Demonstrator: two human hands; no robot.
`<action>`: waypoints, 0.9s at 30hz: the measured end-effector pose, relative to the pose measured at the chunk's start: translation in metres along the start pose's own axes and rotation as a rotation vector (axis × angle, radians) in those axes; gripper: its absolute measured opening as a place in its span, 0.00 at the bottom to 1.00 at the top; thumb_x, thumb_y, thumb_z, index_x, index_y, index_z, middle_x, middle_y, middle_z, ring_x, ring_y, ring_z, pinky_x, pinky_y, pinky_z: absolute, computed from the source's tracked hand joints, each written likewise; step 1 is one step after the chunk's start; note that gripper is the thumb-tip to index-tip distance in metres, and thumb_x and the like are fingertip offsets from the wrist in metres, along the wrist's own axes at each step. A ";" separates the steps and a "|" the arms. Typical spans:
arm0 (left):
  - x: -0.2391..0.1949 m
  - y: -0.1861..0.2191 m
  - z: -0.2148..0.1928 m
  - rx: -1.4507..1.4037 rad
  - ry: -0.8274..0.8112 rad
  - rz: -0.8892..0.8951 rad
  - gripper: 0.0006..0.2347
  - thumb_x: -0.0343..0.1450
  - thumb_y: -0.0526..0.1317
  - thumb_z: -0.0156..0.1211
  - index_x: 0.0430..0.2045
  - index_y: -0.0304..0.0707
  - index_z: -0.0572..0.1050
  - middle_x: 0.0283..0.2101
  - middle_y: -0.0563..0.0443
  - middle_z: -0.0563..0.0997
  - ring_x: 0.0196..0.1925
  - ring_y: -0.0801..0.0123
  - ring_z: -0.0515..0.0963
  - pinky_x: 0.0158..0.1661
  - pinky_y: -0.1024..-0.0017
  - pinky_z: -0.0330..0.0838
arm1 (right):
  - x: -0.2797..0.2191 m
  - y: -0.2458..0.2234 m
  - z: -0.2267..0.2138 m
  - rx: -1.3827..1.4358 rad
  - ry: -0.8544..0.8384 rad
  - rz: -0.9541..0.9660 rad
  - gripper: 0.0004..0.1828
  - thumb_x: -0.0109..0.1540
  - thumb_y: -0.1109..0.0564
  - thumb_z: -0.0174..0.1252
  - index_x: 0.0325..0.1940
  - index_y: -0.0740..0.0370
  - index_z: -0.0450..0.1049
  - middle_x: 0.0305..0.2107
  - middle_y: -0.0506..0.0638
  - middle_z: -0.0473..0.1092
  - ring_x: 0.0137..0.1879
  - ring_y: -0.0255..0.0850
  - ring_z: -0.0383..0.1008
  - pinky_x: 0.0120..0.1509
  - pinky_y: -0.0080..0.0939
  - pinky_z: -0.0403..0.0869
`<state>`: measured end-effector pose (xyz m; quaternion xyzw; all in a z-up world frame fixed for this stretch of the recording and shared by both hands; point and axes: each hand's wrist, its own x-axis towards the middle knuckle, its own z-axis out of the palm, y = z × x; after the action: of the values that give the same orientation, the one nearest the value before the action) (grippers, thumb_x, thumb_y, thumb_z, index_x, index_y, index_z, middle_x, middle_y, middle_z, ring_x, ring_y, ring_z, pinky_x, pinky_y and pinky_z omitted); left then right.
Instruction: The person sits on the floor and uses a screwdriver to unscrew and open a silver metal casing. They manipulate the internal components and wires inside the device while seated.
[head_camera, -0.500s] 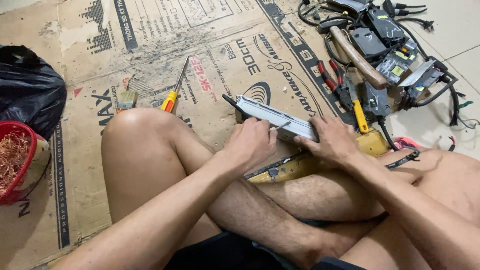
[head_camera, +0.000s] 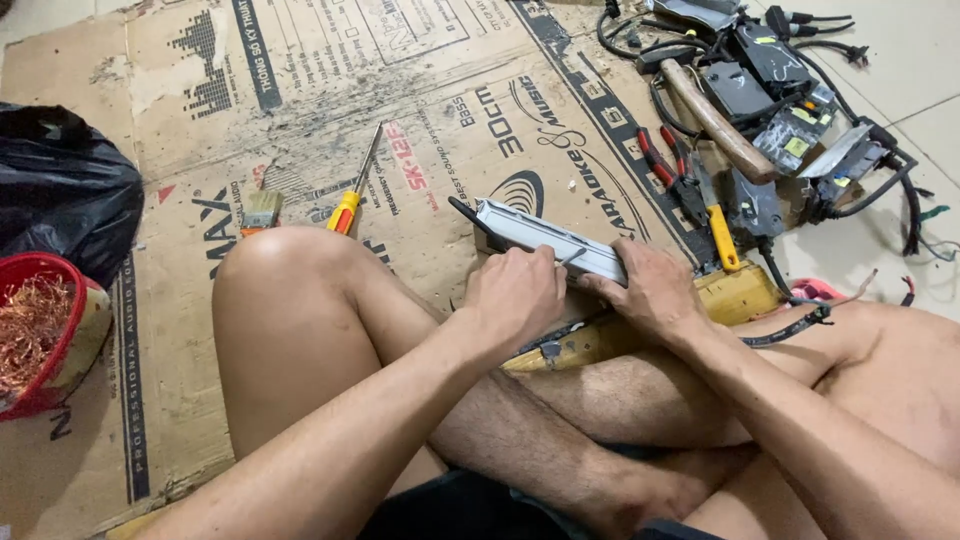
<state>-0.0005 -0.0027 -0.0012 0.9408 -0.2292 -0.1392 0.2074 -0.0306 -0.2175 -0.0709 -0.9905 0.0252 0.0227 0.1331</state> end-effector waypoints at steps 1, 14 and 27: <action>0.000 0.001 -0.001 0.004 -0.003 0.002 0.18 0.70 0.48 0.40 0.31 0.36 0.77 0.28 0.33 0.82 0.37 0.37 0.85 0.35 0.46 0.80 | 0.000 -0.001 -0.001 0.004 0.001 0.003 0.28 0.62 0.35 0.58 0.56 0.55 0.71 0.43 0.58 0.77 0.52 0.55 0.79 0.58 0.56 0.74; 0.000 0.028 0.002 0.108 -0.096 -0.061 0.17 0.72 0.43 0.39 0.35 0.33 0.77 0.33 0.32 0.83 0.40 0.39 0.85 0.36 0.46 0.80 | 0.004 0.011 0.003 0.050 -0.061 -0.059 0.26 0.62 0.38 0.60 0.58 0.51 0.70 0.47 0.53 0.74 0.55 0.50 0.74 0.55 0.49 0.74; -0.023 0.052 -0.008 -0.318 -0.208 -0.331 0.21 0.76 0.47 0.35 0.45 0.24 0.73 0.45 0.23 0.80 0.53 0.33 0.80 0.50 0.41 0.74 | -0.001 0.010 -0.010 -0.007 -0.055 -0.187 0.27 0.61 0.42 0.61 0.58 0.58 0.68 0.48 0.57 0.74 0.58 0.52 0.74 0.64 0.49 0.68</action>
<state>-0.0364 -0.0310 0.0330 0.9017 -0.0672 -0.3015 0.3026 -0.0320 -0.2297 -0.0639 -0.9880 -0.0710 0.0375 0.1320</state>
